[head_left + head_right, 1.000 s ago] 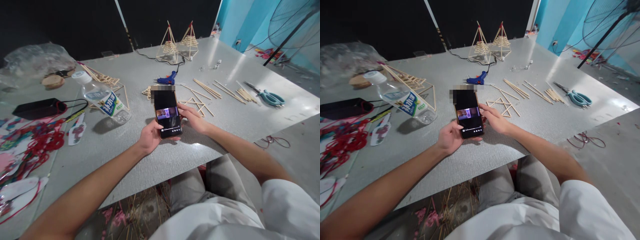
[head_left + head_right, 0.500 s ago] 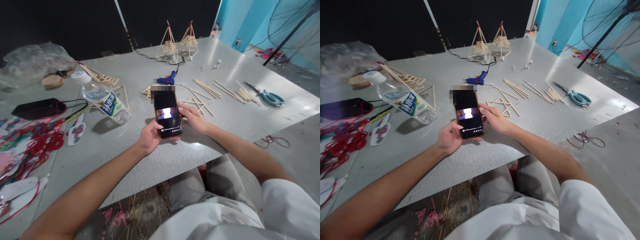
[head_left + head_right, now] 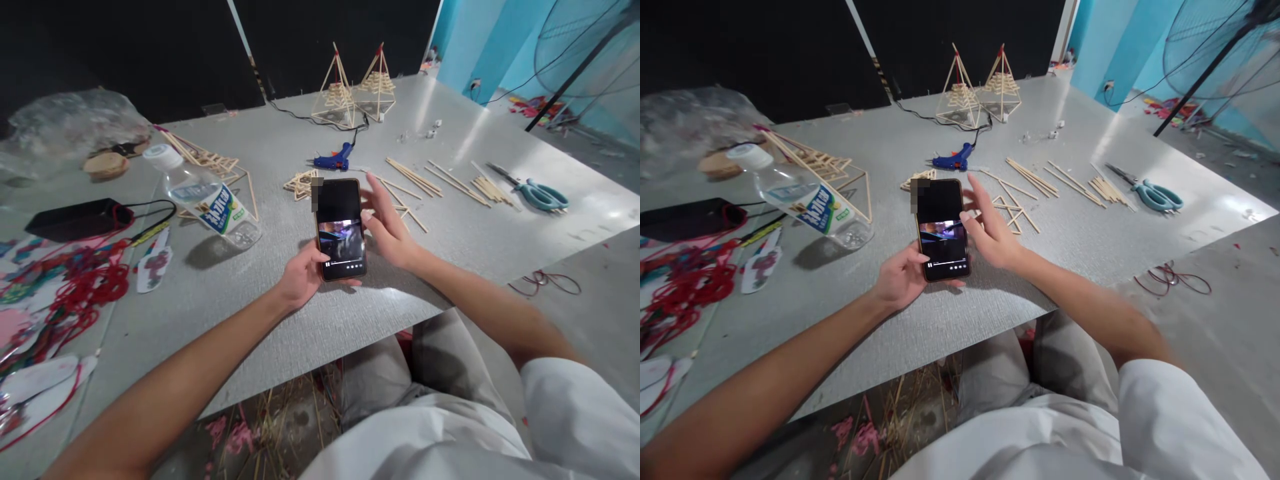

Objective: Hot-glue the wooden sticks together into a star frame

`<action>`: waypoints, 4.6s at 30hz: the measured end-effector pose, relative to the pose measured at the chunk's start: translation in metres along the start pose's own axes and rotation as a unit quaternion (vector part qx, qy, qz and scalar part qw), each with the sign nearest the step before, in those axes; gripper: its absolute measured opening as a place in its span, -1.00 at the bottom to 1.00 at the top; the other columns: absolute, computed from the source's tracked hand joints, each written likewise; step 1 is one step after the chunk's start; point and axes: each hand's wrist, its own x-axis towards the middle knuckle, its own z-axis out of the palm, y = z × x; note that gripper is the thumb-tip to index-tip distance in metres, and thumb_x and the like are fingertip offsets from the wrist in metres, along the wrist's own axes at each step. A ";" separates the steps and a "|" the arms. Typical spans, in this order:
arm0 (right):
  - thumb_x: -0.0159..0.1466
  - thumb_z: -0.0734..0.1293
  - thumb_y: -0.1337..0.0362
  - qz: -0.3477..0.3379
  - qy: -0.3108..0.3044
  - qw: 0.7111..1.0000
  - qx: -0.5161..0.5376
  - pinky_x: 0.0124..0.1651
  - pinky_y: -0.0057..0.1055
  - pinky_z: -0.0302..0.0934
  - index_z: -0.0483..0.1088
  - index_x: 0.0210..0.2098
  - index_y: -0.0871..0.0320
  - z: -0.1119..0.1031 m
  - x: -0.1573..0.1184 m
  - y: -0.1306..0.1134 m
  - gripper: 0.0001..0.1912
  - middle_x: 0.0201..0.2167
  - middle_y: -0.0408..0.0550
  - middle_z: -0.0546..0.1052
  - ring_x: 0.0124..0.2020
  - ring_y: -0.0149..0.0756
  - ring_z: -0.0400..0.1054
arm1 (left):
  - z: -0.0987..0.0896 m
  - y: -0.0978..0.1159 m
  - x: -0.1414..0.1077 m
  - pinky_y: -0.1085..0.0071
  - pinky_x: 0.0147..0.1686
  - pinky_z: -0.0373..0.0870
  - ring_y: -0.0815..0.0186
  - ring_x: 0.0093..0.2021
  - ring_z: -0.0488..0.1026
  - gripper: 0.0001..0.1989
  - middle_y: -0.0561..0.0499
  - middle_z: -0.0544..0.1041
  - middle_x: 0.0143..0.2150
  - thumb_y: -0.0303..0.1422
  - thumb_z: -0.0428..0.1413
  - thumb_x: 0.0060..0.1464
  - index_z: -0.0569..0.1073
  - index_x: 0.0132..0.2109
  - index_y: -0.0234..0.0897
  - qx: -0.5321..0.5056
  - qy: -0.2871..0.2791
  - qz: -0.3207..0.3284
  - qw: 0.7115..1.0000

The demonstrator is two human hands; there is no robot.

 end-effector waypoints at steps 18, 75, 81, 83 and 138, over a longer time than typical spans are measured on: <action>0.68 0.22 -0.23 -0.079 -0.025 0.989 -0.123 0.78 0.32 -0.01 0.64 0.40 -0.17 -0.011 0.002 -0.025 -0.43 0.70 0.05 0.25 0.76 0.18 0.08 | 0.000 0.000 -0.002 -0.16 -0.18 0.86 -0.25 0.09 0.77 -0.45 -0.27 0.78 0.14 -0.30 0.35 0.06 0.65 0.22 -0.27 0.047 -0.016 -0.019 0.999; 0.47 0.50 -0.17 0.153 -0.023 0.972 0.176 -0.23 -0.17 0.53 0.44 0.29 -0.08 0.005 -0.001 -0.015 -0.46 -0.06 -0.02 0.57 -0.12 -0.05 0.47 | 0.002 0.001 -0.003 -0.29 -0.07 0.84 -0.26 0.14 0.72 -0.43 -0.23 0.75 0.20 -0.37 0.30 0.00 0.66 0.22 -0.26 0.045 0.006 -0.013 0.999; 0.46 0.50 -0.04 0.149 -0.045 0.968 0.197 -0.24 -0.24 0.47 0.47 0.27 -0.05 0.006 0.000 -0.013 -0.53 -0.04 -0.04 0.59 -0.13 -0.12 0.46 | 0.003 0.004 -0.001 -0.27 -0.09 0.86 -0.31 0.19 0.74 -0.43 -0.23 0.78 0.18 -0.38 0.30 0.01 0.67 0.22 -0.26 0.008 0.006 -0.011 1.000; 0.42 0.52 0.04 0.152 -0.078 0.963 0.208 -0.17 -0.20 0.51 0.47 0.30 -0.06 0.007 0.000 -0.011 -0.49 0.04 -0.02 0.63 -0.07 -0.10 0.50 | 0.002 0.005 0.000 -0.29 -0.08 0.86 -0.25 0.12 0.76 -0.48 -0.20 0.79 0.12 -0.37 0.31 0.00 0.69 0.16 -0.27 -0.008 0.033 -0.007 0.999; 0.36 0.58 0.17 0.114 -0.192 0.963 0.153 0.19 -0.07 0.53 0.25 0.52 -0.03 0.000 -0.006 -0.007 -0.17 0.10 0.01 0.62 0.13 -0.04 0.54 | 0.007 0.004 0.000 -0.41 0.10 0.79 -0.05 -0.04 0.73 -0.45 -0.08 0.74 0.03 -0.43 0.40 -0.06 0.58 0.12 -0.21 0.012 0.065 0.012 0.998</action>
